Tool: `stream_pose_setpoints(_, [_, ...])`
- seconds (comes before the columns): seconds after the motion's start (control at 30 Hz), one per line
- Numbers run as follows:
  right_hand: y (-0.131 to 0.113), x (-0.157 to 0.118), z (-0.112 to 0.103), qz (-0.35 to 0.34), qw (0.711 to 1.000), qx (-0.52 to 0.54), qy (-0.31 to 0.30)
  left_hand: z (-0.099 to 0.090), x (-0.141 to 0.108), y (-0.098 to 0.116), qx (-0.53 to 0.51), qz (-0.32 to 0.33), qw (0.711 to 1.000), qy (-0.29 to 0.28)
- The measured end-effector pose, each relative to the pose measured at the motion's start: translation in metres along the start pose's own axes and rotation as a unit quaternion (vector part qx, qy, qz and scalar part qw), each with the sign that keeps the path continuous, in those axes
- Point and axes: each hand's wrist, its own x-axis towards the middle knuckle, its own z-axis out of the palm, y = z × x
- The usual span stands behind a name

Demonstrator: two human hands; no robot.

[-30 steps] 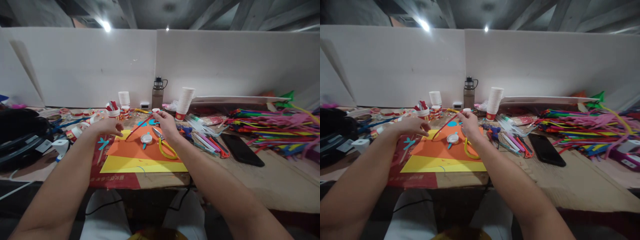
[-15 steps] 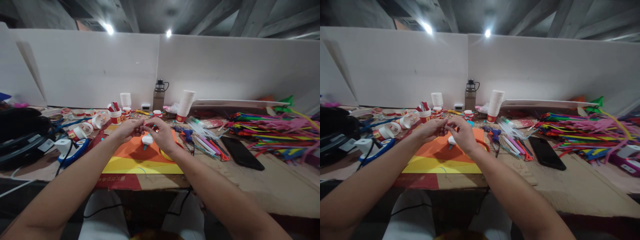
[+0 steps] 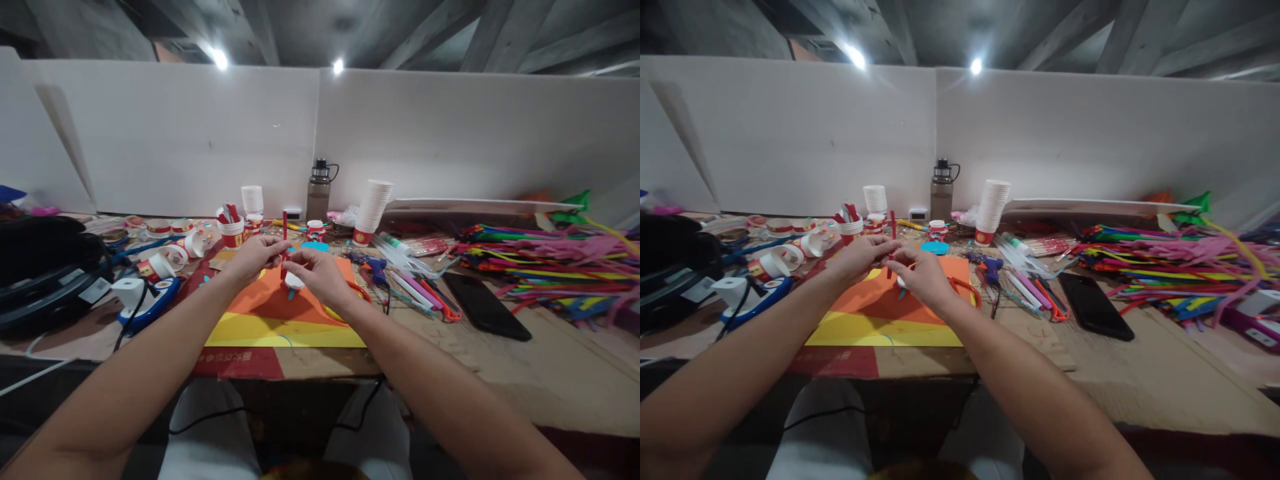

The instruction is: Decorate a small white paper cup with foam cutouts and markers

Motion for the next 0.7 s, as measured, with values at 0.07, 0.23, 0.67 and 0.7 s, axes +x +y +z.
stream_pose_setpoints(0.07, [0.001, 0.004, -0.006, 0.000, 0.996, -0.012, 0.087, 0.003, -0.002, -0.002, 0.035, 0.009, 0.999, -0.011])
stream_pose_setpoints(0.23, [0.006, 0.012, -0.019, 0.019, 0.981, -0.011, 0.191, 0.016, -0.007, -0.005, 0.099, -0.033, 0.994, -0.033])
stream_pose_setpoints(0.67, [0.011, 0.016, -0.018, 0.037, 0.969, 0.137, 0.201, 0.021, -0.008, -0.014, 0.043, -0.020, 0.995, -0.091])
stream_pose_setpoints(0.7, [0.011, 0.016, -0.018, 0.037, 0.970, 0.137, 0.199, 0.020, -0.007, -0.015, 0.033, -0.003, 0.996, -0.088])
